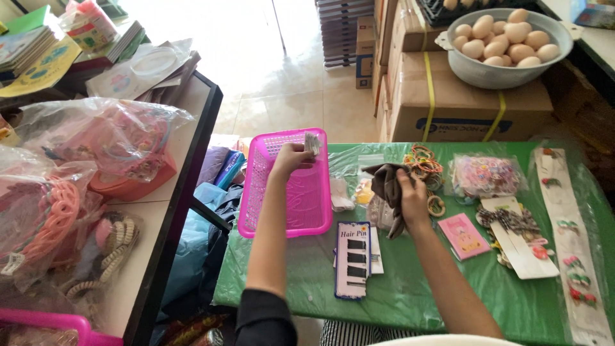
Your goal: Sorting various hair accessories such as elastics, clips, and pins on a table and into a basket.
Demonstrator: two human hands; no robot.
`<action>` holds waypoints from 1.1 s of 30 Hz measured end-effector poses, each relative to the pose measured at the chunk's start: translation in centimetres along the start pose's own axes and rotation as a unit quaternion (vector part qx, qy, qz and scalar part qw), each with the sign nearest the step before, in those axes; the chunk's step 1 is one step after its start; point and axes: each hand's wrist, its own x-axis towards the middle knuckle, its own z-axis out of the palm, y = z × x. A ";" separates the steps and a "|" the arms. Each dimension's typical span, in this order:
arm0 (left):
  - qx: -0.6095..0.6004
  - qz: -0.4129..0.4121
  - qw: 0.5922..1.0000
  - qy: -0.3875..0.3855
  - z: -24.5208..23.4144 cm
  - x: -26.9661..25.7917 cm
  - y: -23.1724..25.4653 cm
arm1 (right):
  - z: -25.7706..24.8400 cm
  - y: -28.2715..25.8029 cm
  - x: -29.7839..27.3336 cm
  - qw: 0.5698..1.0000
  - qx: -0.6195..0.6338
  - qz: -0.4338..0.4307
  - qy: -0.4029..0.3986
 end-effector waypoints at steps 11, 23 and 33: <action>-0.289 -0.021 0.913 -0.288 18.1 -19.3 -0.6 | -6.5 -2.0 -8.3 0.990 0.123 0.059 0.027; -0.436 -0.019 0.828 -0.353 26.9 -23.4 -7.6 | -11.4 -2.7 -15.4 0.991 0.075 -0.061 0.098; -0.335 0.003 0.921 -0.201 27.6 -29.9 -1.9 | -10.2 4.0 -16.9 0.976 0.180 0.012 0.124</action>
